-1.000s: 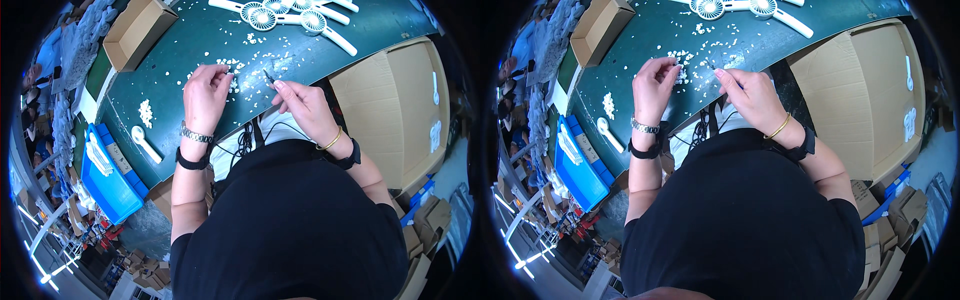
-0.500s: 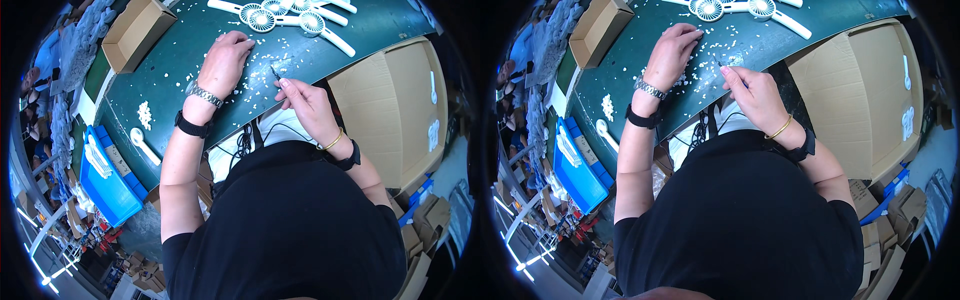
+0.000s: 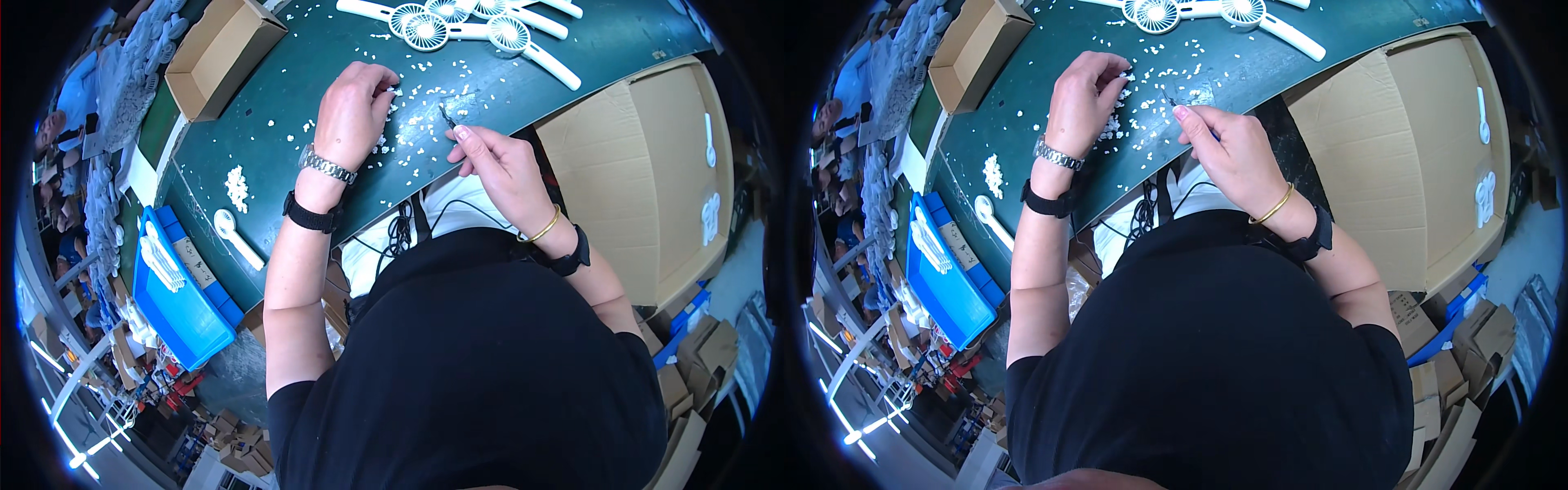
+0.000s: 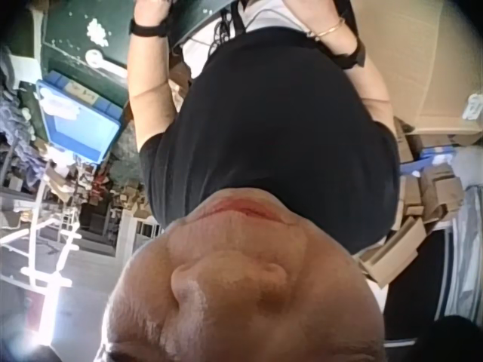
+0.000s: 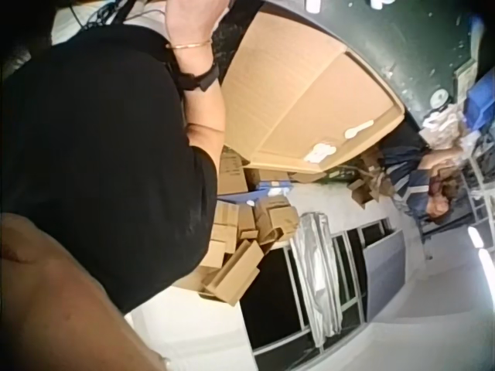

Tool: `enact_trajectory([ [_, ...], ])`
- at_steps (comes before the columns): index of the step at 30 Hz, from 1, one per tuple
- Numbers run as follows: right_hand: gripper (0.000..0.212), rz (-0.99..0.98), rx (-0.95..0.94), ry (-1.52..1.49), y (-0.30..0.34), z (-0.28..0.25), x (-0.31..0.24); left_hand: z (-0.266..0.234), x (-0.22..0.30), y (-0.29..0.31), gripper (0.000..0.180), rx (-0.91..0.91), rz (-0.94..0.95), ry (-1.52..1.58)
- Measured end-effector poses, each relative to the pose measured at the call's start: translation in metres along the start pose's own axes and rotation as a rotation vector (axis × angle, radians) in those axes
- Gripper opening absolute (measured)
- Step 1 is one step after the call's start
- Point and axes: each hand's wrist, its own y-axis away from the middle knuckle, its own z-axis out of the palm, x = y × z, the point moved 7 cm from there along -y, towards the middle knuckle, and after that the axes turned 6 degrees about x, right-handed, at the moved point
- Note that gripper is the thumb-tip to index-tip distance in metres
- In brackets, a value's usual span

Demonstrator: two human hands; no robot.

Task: Assembling small handheld fans by placing circular motor components into white plastic housings.

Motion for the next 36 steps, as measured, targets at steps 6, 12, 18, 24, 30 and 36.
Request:
enact_trajectory([
  [6,0.041,0.004,-0.004,0.01,0.0,0.0,-0.001,0.002,0.0,-0.002,0.02,-0.017,0.032,-0.01],
  [12,0.041,0.022,0.002,-0.034,-0.001,0.0,0.0,-0.017,0.009,0.002,0.019,0.108,-0.046,0.128],
  [18,0.04,-0.024,-0.015,-0.041,-0.003,0.002,-0.003,-0.01,0.003,0.024,0.018,0.096,-0.381,0.518],
  [24,0.039,-0.084,-0.006,0.026,0.0,0.002,-0.007,-0.002,0.027,0.044,0.018,0.054,-0.465,0.808],
  [30,0.039,-0.121,-0.042,0.042,0.002,0.005,-0.009,0.001,0.031,0.053,0.021,0.08,-0.497,0.862],
  [36,0.038,-0.13,-0.046,0.056,0.003,0.007,-0.009,0.002,0.03,0.058,0.021,0.092,-0.506,0.889],
])
